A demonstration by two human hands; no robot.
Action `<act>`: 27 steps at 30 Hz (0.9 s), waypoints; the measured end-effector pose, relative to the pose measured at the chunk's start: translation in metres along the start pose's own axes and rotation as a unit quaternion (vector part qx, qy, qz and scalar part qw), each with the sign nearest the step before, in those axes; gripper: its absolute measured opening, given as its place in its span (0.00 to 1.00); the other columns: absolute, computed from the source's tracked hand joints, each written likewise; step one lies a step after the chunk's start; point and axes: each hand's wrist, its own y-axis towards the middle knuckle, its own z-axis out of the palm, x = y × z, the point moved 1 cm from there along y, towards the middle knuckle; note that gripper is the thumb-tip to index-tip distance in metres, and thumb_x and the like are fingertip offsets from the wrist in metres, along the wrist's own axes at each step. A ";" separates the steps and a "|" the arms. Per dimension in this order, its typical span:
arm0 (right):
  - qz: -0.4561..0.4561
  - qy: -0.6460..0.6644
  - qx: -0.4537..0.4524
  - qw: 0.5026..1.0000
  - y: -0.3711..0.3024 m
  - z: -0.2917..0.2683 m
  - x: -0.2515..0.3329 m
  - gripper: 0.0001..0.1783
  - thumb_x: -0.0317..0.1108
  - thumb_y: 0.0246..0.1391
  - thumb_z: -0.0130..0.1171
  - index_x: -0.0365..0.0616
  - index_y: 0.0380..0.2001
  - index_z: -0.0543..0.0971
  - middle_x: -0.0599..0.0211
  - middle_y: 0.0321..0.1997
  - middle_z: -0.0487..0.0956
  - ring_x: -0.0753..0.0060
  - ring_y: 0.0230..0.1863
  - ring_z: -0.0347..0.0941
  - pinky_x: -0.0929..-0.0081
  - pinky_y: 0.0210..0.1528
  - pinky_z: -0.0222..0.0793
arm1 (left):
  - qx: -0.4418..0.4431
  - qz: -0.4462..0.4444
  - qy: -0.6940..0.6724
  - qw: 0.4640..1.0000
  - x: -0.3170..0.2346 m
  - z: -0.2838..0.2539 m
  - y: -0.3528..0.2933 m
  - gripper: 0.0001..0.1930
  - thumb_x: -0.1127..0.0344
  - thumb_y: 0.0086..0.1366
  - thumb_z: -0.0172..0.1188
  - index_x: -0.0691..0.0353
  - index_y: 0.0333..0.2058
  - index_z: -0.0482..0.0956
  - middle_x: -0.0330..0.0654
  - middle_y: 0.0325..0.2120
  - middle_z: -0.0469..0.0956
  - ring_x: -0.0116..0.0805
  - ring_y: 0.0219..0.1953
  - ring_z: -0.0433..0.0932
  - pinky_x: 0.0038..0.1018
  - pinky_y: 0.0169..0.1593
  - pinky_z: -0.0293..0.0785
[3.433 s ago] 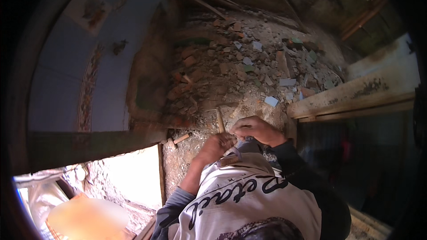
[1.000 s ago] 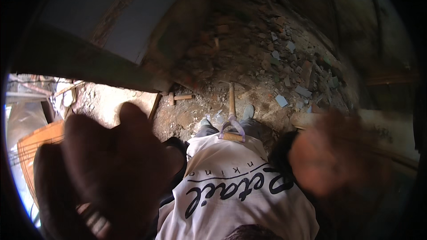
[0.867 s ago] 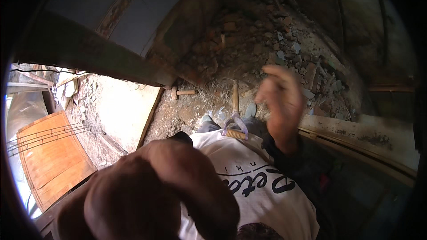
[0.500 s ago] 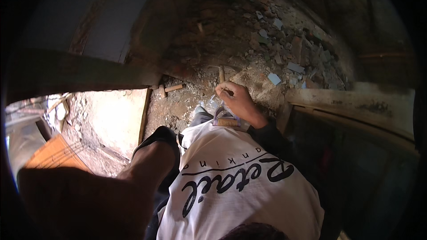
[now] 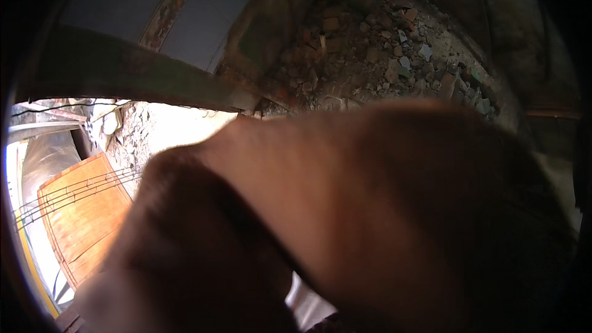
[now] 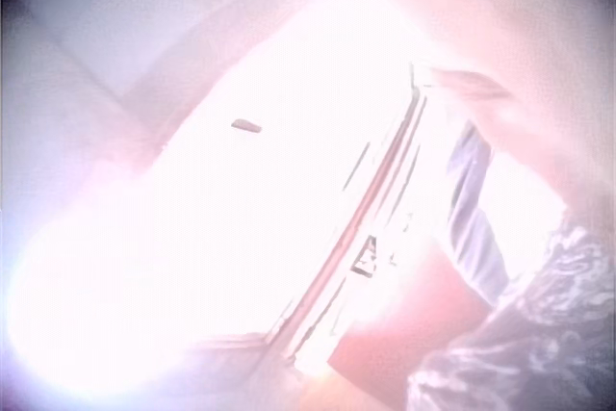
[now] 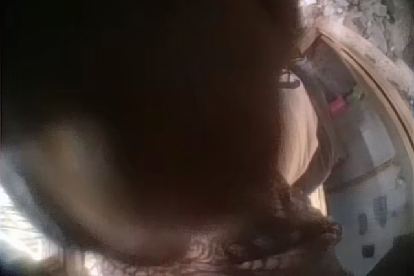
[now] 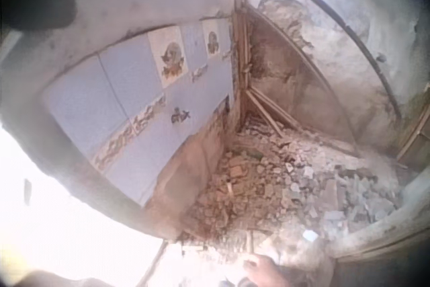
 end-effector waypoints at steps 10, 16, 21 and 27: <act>0.167 0.049 0.069 0.982 0.020 0.005 -0.051 0.11 0.37 0.59 0.56 0.40 0.37 0.78 0.71 0.23 0.74 0.82 0.20 0.67 0.77 0.24 0.64 | 0.060 -0.073 -0.062 0.994 0.040 0.017 -0.016 0.04 0.70 0.59 0.54 0.53 0.33 0.76 0.37 0.35 0.72 0.29 0.37 0.68 0.25 0.36 0.66; 0.169 0.055 0.049 0.983 0.030 0.004 -0.058 0.09 0.37 0.59 0.56 0.42 0.36 0.77 0.75 0.18 0.70 0.85 0.18 0.64 0.81 0.20 0.61 | 0.081 -0.104 -0.084 0.988 0.060 0.040 -0.019 0.04 0.70 0.59 0.54 0.53 0.33 0.76 0.37 0.35 0.72 0.29 0.36 0.68 0.25 0.36 0.66; 0.145 0.064 0.043 0.986 0.036 0.006 -0.088 0.08 0.36 0.59 0.56 0.44 0.36 0.78 0.75 0.19 0.69 0.84 0.17 0.63 0.79 0.19 0.59 | 0.076 -0.104 -0.086 0.988 0.052 0.017 -0.013 0.05 0.71 0.59 0.54 0.54 0.33 0.76 0.38 0.35 0.72 0.29 0.36 0.68 0.25 0.36 0.67; 0.159 -0.010 0.038 0.987 0.038 0.005 -0.102 0.14 0.40 0.55 0.58 0.40 0.36 0.80 0.56 0.32 0.80 0.62 0.37 0.76 0.67 0.42 0.69 | 0.044 -0.110 -0.079 0.990 0.027 -0.012 -0.019 0.05 0.71 0.58 0.54 0.54 0.33 0.75 0.38 0.36 0.72 0.29 0.35 0.69 0.25 0.35 0.67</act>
